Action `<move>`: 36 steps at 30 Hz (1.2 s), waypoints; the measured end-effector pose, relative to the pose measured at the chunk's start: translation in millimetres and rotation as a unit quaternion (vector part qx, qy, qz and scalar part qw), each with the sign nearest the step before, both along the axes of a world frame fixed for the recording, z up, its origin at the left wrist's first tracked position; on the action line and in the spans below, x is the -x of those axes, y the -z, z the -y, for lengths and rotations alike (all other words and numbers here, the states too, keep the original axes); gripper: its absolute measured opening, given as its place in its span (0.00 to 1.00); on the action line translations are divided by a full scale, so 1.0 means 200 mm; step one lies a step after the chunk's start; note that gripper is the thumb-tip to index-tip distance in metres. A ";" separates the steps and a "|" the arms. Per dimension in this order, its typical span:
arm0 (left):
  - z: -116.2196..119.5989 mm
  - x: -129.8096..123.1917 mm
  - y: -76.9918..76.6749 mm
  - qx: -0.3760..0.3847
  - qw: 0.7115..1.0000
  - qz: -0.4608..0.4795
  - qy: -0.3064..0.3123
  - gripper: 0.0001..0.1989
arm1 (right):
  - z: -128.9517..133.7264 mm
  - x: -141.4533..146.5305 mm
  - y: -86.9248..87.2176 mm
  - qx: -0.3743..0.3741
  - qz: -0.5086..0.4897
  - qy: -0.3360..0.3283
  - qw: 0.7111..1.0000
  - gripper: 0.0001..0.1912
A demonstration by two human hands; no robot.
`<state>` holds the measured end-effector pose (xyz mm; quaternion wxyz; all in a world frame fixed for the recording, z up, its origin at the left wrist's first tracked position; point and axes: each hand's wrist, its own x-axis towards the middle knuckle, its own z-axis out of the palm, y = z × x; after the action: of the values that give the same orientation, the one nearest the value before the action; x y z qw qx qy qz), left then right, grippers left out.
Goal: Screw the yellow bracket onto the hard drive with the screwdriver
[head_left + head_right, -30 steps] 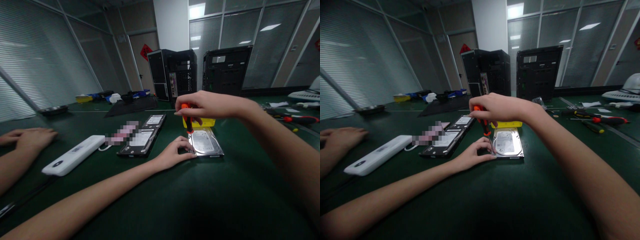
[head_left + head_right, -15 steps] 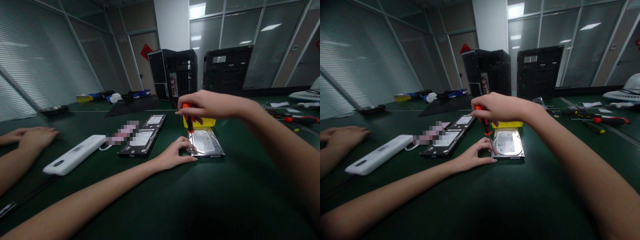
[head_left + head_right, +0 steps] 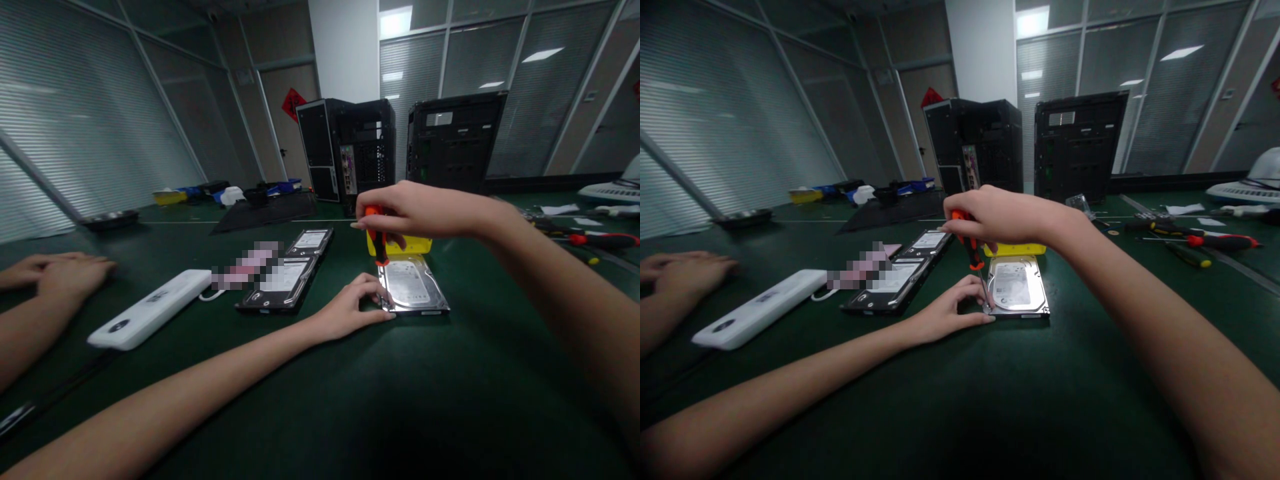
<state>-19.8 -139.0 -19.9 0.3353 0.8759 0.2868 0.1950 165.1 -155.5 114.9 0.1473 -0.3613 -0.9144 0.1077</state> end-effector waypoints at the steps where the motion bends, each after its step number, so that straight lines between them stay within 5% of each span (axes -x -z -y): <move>1: 0.00 0.00 0.00 -0.001 1.000 0.002 0.001 0.12 | 0.00 0.00 0.00 0.000 -0.001 0.000 1.000 0.17; 36: 0.00 0.01 0.02 -0.007 1.000 0.014 -0.003 0.13 | 0.00 -0.02 -0.02 0.008 0.022 0.021 1.000 0.19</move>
<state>-22.8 -138.7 -23.4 0.3332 0.8744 0.2830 0.2104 170.0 -156.4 119.8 0.1265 -0.3835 -0.9089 0.1043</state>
